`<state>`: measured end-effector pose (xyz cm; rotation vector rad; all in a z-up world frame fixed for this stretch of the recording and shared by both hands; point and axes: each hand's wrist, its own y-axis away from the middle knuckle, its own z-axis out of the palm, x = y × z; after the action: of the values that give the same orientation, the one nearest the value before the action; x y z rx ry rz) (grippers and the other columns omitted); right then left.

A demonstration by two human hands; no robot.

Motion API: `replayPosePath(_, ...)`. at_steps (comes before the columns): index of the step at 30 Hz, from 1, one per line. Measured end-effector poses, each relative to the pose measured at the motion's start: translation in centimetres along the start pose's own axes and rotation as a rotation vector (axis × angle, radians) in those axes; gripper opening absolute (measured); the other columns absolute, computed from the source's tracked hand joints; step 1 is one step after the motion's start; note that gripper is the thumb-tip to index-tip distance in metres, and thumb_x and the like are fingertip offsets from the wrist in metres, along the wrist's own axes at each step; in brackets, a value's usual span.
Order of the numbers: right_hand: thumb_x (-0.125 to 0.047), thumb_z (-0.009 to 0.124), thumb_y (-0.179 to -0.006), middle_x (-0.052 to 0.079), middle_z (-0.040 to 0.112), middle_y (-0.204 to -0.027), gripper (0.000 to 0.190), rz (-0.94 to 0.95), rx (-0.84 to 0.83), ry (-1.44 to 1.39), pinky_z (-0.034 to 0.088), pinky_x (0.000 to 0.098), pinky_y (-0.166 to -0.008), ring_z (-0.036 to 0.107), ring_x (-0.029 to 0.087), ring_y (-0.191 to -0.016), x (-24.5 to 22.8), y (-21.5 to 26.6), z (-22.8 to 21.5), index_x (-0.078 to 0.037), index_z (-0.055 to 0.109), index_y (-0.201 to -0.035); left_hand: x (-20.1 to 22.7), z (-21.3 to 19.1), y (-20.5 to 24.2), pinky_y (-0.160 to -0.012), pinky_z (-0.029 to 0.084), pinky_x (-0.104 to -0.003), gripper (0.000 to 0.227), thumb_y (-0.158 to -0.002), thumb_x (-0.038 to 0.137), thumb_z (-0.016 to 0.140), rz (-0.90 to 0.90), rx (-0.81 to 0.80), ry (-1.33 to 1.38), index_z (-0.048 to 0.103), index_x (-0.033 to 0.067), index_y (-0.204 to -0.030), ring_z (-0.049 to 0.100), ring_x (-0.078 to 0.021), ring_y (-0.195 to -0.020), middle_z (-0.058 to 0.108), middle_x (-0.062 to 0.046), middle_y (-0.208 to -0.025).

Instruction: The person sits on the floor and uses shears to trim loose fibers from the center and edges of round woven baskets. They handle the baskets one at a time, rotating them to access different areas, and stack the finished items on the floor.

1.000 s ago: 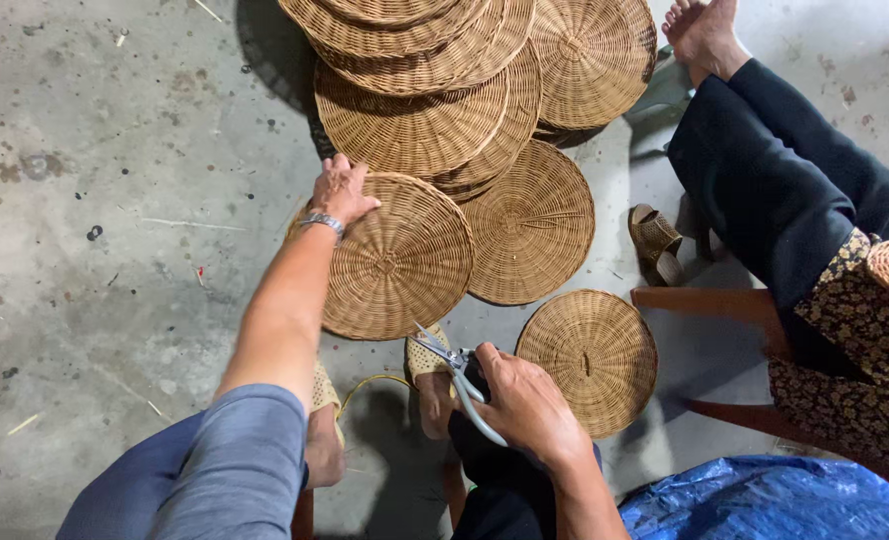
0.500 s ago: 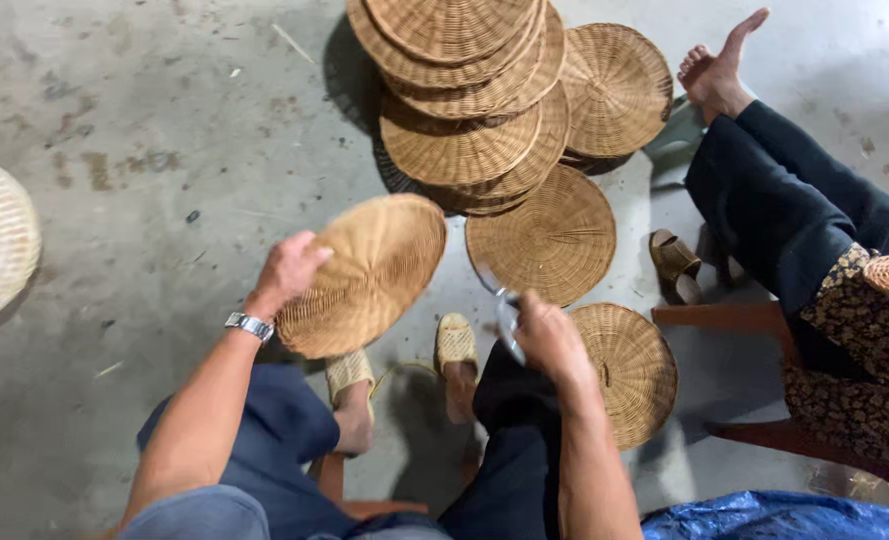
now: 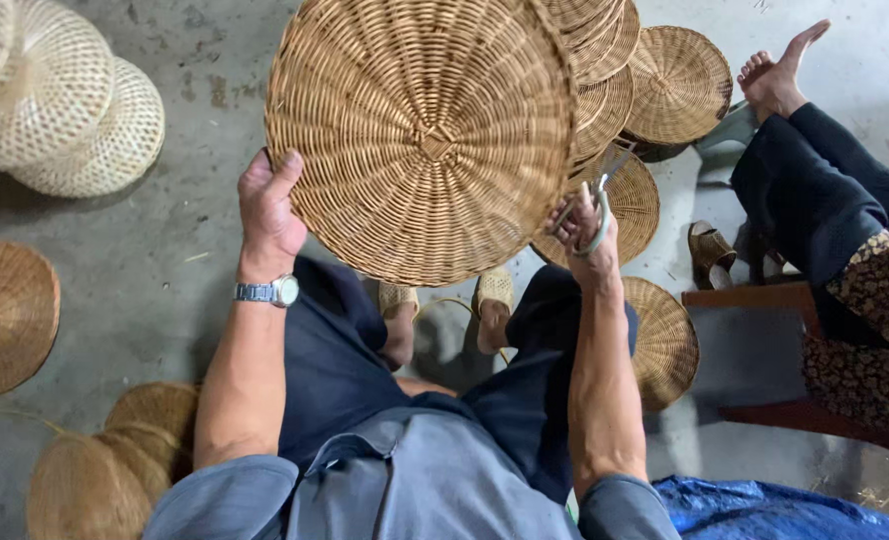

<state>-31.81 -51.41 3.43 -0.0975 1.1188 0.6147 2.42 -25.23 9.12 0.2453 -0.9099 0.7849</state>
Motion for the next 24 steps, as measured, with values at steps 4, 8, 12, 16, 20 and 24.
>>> replayPosePath(4,-0.009,0.076,-0.098,0.001,0.056,-0.088,0.025,-0.130,-0.162,-0.256,0.052,0.0299,-0.066,0.060,0.013,-0.075,2.0,3.0,0.7,-0.011,0.052,-0.106,1.6,1.4,3.1,-0.105,0.054,-0.036,0.032,-0.103,0.013,0.072,0.000,-0.019,0.023,0.064,-0.0010,-0.131,0.066,-0.0200,-0.115,0.071,-0.009,-0.128)
replayPosePath(8,-0.001,0.073,-0.088,0.005,0.062,-0.092,0.027,-0.240,-0.040,-0.268,0.055,0.0302,-0.071,0.063,0.016,-0.079,1.8,6.2,2.5,-0.007,0.052,-0.106,2.2,2.5,6.8,-0.108,0.054,-0.038,0.044,-0.098,0.008,0.073,-0.020,-0.122,0.083,0.058,0.0062,-0.139,0.065,-0.0196,-0.120,0.067,-0.006,-0.133)
replayPosePath(12,0.000,0.070,-0.085,0.009,0.067,-0.104,0.032,-0.221,-0.103,-0.332,0.061,0.0375,-0.088,0.070,0.022,-0.095,-0.1,8.4,4.0,-0.004,0.054,-0.112,1.9,3.3,9.5,-0.111,0.054,-0.040,0.050,-0.096,-0.004,0.071,-0.007,-0.085,0.165,0.055,0.0070,-0.142,0.064,-0.0205,-0.122,0.066,-0.006,-0.134)
replayPosePath(16,0.002,0.072,-0.090,0.011,0.064,-0.113,0.037,-0.308,-0.169,-0.329,0.060,0.0413,-0.095,0.070,0.025,-0.103,-1.5,9.9,5.0,-0.007,0.050,-0.118,2.3,3.4,10.7,-0.112,0.054,-0.039,0.045,-0.100,-0.006,0.068,0.082,-0.075,0.093,0.057,0.0038,-0.142,0.065,-0.0203,-0.122,0.067,-0.007,-0.135)
replayPosePath(20,-0.001,0.068,-0.090,0.014,0.067,-0.118,0.037,-0.320,-0.166,-0.303,0.062,0.0416,-0.095,0.072,0.025,-0.104,-3.2,10.9,6.2,-0.002,0.052,-0.123,3.5,4.0,11.3,-0.112,0.053,-0.036,0.044,-0.100,-0.002,0.071,0.113,-0.094,0.042,0.058,0.0043,-0.142,0.065,-0.0185,-0.122,0.068,-0.006,-0.134)
replayPosePath(24,-0.003,0.064,-0.087,0.014,0.068,-0.113,0.039,-0.304,-0.072,-0.303,0.062,0.0400,-0.090,0.073,0.025,-0.099,-3.6,11.0,6.4,0.001,0.056,-0.125,4.3,4.8,12.1,-0.110,0.055,-0.036,0.043,-0.100,0.005,0.075,0.052,-0.101,0.091,0.060,0.0048,-0.140,0.066,-0.0189,-0.122,0.069,-0.007,-0.134)
